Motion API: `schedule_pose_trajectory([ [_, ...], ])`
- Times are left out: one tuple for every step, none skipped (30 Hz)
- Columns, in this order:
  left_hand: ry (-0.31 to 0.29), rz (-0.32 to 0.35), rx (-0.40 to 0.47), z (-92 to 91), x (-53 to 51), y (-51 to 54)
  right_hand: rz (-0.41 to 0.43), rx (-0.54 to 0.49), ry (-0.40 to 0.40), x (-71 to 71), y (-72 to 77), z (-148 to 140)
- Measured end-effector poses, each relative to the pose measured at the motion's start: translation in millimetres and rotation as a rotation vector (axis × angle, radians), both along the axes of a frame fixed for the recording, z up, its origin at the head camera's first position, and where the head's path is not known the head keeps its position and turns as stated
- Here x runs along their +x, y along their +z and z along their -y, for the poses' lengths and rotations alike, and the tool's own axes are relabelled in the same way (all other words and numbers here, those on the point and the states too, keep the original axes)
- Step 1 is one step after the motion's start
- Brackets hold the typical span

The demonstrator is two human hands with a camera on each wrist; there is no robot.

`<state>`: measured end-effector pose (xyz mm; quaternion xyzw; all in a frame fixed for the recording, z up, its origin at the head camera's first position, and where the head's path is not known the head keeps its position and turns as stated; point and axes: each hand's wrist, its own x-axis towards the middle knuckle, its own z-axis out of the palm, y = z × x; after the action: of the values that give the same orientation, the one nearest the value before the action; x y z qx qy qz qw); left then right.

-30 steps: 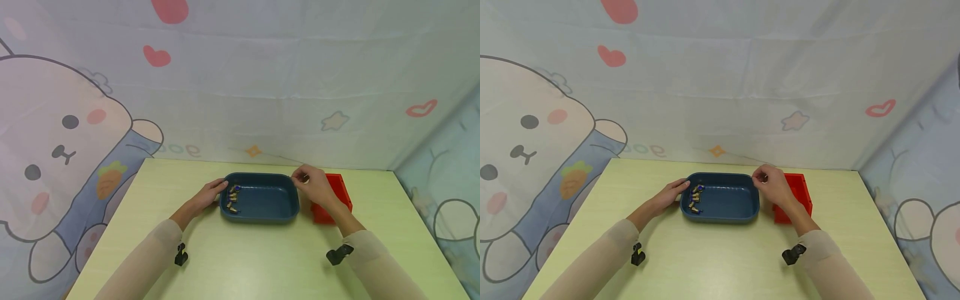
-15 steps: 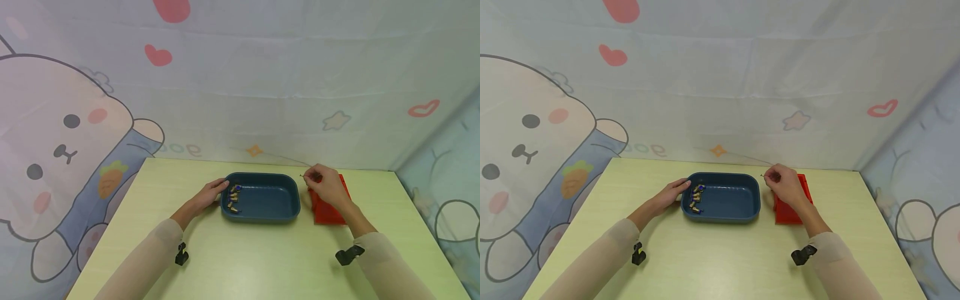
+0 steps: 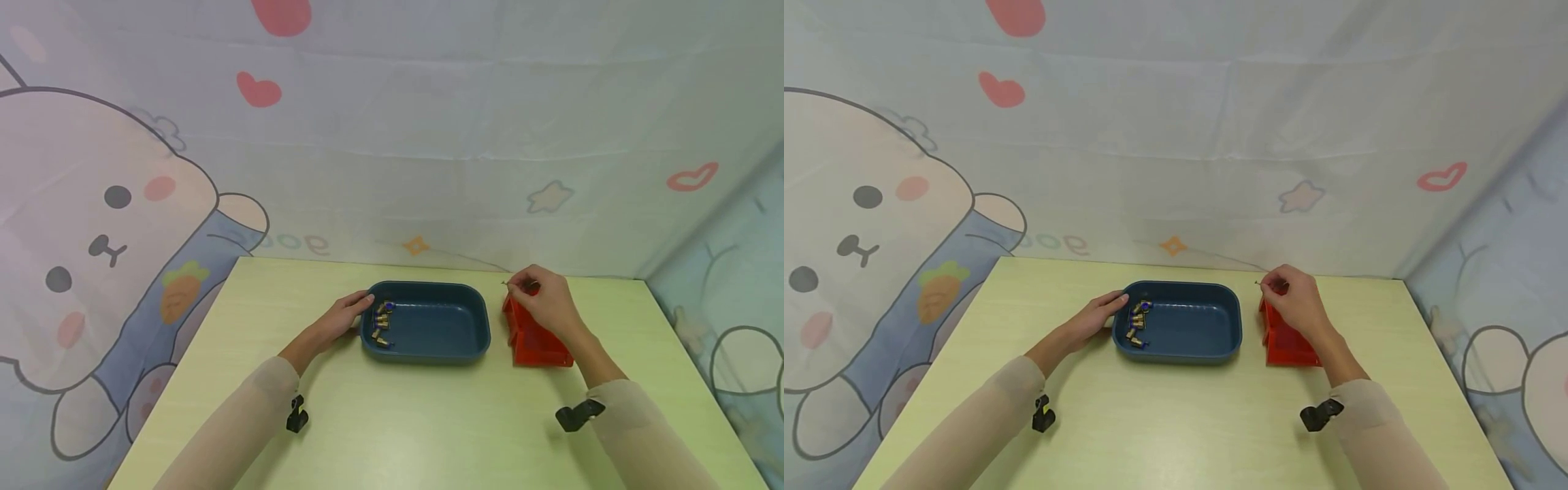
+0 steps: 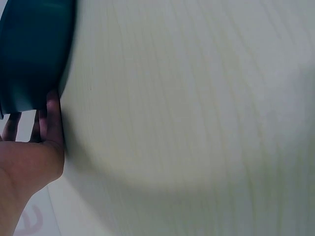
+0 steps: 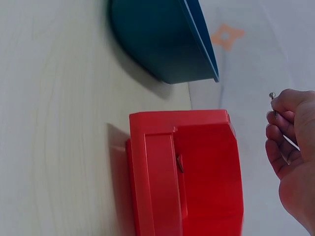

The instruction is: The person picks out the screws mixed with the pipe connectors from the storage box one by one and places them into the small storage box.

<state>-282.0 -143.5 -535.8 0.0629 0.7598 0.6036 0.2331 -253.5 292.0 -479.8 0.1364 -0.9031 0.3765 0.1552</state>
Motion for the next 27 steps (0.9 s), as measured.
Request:
schedule_pose_trajectory([
  [0.0, 0.004, 0.004, -0.1, 0.1, 0.2, 0.005, 0.001, -0.007, 0.0, 0.2, -1.3],
  [0.002, 0.008, 0.008, -0.3, 0.1, 0.3, 0.009, 0.003, -0.015, 0.0, 0.7, -2.7],
  [0.003, 0.011, 0.012, -0.5, 0.0, 0.3, 0.012, 0.006, -0.022, -0.1, 1.2, -4.2],
  [0.005, 0.013, 0.013, -0.6, -0.2, 0.3, 0.013, 0.01, -0.03, 0.2, 1.8, -5.8],
  [0.006, 0.013, 0.014, -0.8, -0.5, 0.2, 0.015, 0.013, -0.038, 0.2, 2.3, -7.5],
  [0.007, 0.014, 0.017, -0.9, -0.8, 0.0, 0.017, 0.015, -0.047, 0.1, 2.7, -9.3],
  [0.009, 0.015, 0.018, -1.1, -1.1, -0.2, 0.019, 0.017, -0.055, 0.2, 3.0, -11.1],
  [0.01, 0.012, 0.016, -1.1, -1.4, -0.4, 0.019, 0.021, -0.061, 0.2, 3.2, -12.8],
  [0.011, 0.01, 0.015, -1.1, -1.6, -0.6, 0.02, 0.024, -0.065, 0.3, 3.1, -14.3],
  [0.012, 0.01, 0.014, -1.1, -1.8, -0.8, 0.024, 0.026, -0.067, 0.5, 2.8, -15.9],
  [0.014, 0.011, 0.015, -1.0, -1.9, -0.9, 0.028, 0.027, -0.071, 0.7, 2.4, -17.2],
  [0.015, 0.014, 0.014, -0.9, -2.0, -0.9, 0.032, 0.027, -0.073, 1.1, 2.1, -18.6],
  [0.016, 0.015, 0.014, -0.8, -2.0, -0.8, 0.034, 0.028, -0.075, 1.5, 1.7, -19.7],
  [0.015, 0.017, 0.018, -0.7, -2.1, -0.7, 0.034, 0.03, -0.076, 1.9, 1.4, -20.6],
  [0.016, 0.022, 0.024, -0.6, -2.0, -0.3, 0.035, 0.03, -0.079, 2.3, 1.2, -21.6],
  [0.017, 0.024, 0.029, -0.5, -2.0, 0.1, 0.036, 0.029, -0.082, 2.7, 1.1, -22.4],
  [0.016, 0.027, 0.035, -0.4, -1.9, 0.6, 0.035, 0.028, -0.085, 3.1, 1.4, -22.8],
  [0.017, 0.029, 0.038, -0.3, -1.7, 1.2, 0.033, 0.025, -0.086, 3.3, 1.7, -23.4],
  [0.018, 0.033, 0.042, -0.2, -1.5, 1.8, 0.034, 0.022, -0.088, 3.7, 2.2, -23.7],
  [0.02, 0.036, 0.047, -0.3, -1.3, 2.4, 0.034, 0.019, -0.09, 4.2, 2.8, -23.8],
  [0.022, 0.039, 0.048, -0.3, -1.2, 2.7, 0.034, 0.016, -0.091, 4.4, 3.0, -24.1],
  [0.022, 0.042, 0.048, -0.4, -0.9, 3.0, 0.035, 0.013, -0.091, 4.7, 2.9, -24.4],
  [0.022, 0.043, 0.047, -0.4, -0.7, 3.1, 0.034, 0.01, -0.092, 4.8, 2.4, -24.8],
  [0.023, 0.045, 0.045, -0.6, -0.4, 3.1, 0.034, 0.008, -0.094, 4.9, 1.6, -25.6],
  [0.023, 0.047, 0.048, -0.9, -0.3, 2.8, 0.034, 0.006, -0.096, 5.1, 0.7, -26.3],
  [0.024, 0.048, 0.047, -1.1, -0.1, 2.5, 0.034, 0.005, -0.098, 4.9, -0.9, -27.3],
  [0.024, 0.047, 0.045, -1.2, 0.1, 2.0, 0.034, 0.006, -0.101, 4.9, -2.5, -28.3],
])
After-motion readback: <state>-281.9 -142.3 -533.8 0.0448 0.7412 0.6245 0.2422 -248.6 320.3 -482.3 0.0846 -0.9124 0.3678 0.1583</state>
